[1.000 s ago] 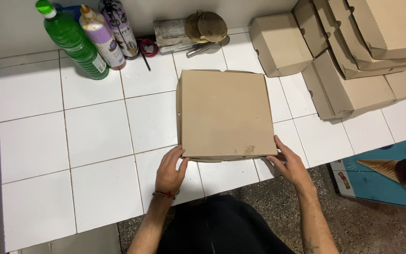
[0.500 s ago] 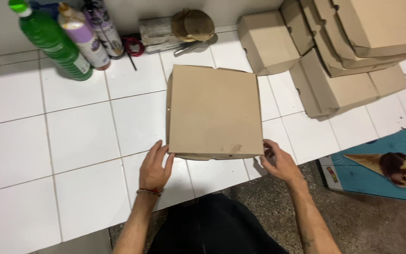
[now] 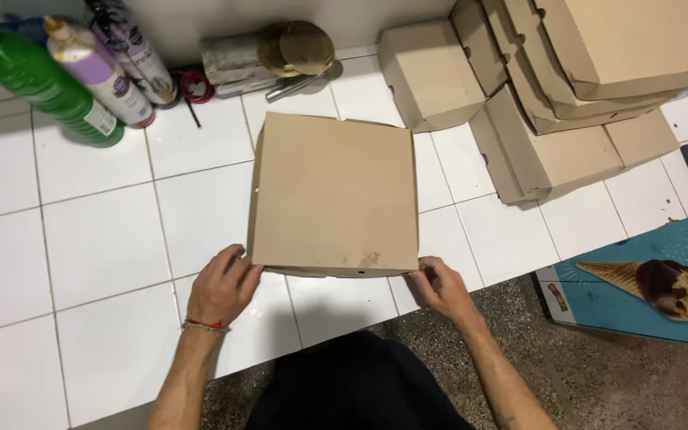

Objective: The person assembles flat cardboard boxes by folding the side flaps and interlocking the tabs. They repeatedly pick up flat pieces, fold them into box shapes, and stack the finished boxes on the counter.

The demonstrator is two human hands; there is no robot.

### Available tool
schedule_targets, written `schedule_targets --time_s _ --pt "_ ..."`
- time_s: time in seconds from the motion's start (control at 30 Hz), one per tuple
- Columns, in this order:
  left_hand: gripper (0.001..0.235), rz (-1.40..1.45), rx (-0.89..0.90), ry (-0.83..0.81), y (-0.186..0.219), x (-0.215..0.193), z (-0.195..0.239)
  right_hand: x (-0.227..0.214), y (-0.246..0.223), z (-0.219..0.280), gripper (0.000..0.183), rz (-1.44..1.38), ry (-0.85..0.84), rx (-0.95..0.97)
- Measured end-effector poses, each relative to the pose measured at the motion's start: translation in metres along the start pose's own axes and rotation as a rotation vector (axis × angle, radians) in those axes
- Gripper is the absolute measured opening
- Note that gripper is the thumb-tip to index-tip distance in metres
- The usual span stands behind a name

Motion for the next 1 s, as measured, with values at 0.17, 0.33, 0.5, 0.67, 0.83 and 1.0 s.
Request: schedule_targets --time_s 0.17,0.33,0.5,0.67,0.83,1.0 --pt "0.026 0.212 -0.442 -0.044 0.055 -0.016 -0.030 0.026 0.020 -0.006 0.032 0.093 0.233 -0.029" --pt "0.036 0.265 -0.664 -0.092 0.078 -0.007 -0.040 -0.010 -0.025 -0.016 0.026 0.205 0.299 -0.134" --pt "0.048 0.308 -0.885 -0.091 0.081 0.003 -0.050 -0.030 -0.034 -0.031 0.026 0.173 0.180 -0.054" --pt "0.085 0.250 -0.942 -0.285 0.113 -0.004 -0.098 -0.029 -0.039 -0.049 0.052 -0.205 -0.038 0.218" --pt "0.080 0.093 -0.901 -0.377 0.110 0.008 -0.104 -0.054 -0.063 -0.061 0.074 -0.348 -0.164 0.338" --pt "0.080 0.274 -1.102 -0.210 0.112 -0.003 -0.136 -0.058 -0.067 -0.073 0.081 -0.433 -0.253 0.446"
Point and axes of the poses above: each hand's wrist, its own z-axis away from the middle knuckle, its own x-axis out of the palm, y = z × x, the point moved 1 cm from there along -z, towards the middle knuckle, and after that the axes turned 15 degrees about z, right-handed, at the moved point
